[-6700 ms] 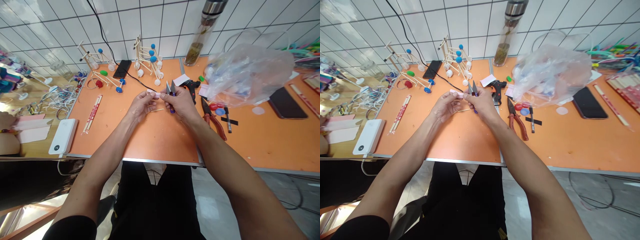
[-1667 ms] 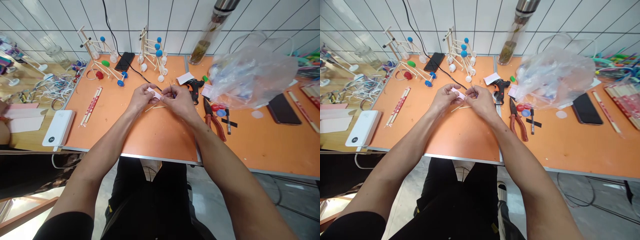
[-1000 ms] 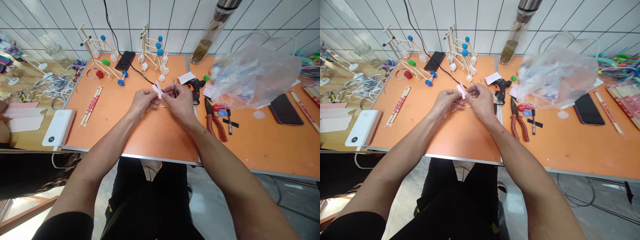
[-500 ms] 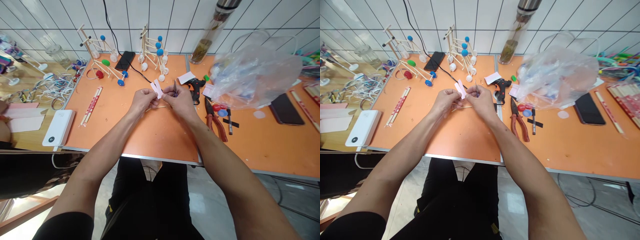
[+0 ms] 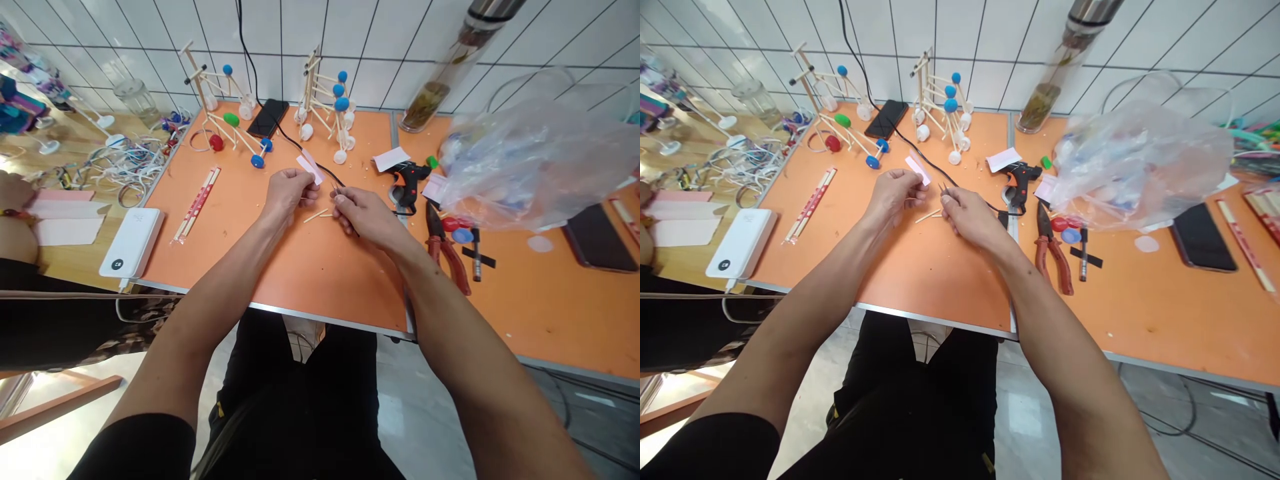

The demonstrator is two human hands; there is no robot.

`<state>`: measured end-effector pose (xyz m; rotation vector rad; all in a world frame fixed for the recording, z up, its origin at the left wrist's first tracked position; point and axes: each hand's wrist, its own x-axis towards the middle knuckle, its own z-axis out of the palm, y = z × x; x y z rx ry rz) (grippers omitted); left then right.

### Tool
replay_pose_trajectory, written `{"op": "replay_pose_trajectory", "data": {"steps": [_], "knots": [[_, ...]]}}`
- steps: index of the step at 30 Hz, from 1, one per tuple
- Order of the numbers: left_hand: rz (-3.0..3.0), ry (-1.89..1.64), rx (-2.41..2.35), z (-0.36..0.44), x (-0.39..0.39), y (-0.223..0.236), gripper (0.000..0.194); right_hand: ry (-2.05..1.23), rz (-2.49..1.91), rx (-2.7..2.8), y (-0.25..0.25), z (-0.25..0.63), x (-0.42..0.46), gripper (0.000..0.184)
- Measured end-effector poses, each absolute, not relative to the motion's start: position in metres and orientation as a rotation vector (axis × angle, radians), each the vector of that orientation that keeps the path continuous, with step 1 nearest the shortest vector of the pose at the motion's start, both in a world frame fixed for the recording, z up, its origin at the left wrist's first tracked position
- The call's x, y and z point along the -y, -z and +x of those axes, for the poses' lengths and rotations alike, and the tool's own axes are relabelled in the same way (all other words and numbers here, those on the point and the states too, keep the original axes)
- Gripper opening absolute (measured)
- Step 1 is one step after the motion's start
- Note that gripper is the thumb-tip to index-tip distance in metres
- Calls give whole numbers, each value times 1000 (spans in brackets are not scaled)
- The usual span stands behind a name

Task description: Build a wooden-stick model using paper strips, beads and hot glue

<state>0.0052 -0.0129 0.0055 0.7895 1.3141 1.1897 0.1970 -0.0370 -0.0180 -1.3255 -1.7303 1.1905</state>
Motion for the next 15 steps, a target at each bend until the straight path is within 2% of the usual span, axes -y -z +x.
{"op": "replay_pose_trajectory", "data": {"steps": [4,10,15], "knots": [[775,-1198,-1289,5,13,-5,26,-1060,-1290,1882,21,195,38,24],[802,-1203,-1243,6,13,-2,29,-899,-1244,1986,25,197,35,54],[810,-1203,-1222,8,11,0,26,-859,-1212,1961,26,196,34,66]]}}
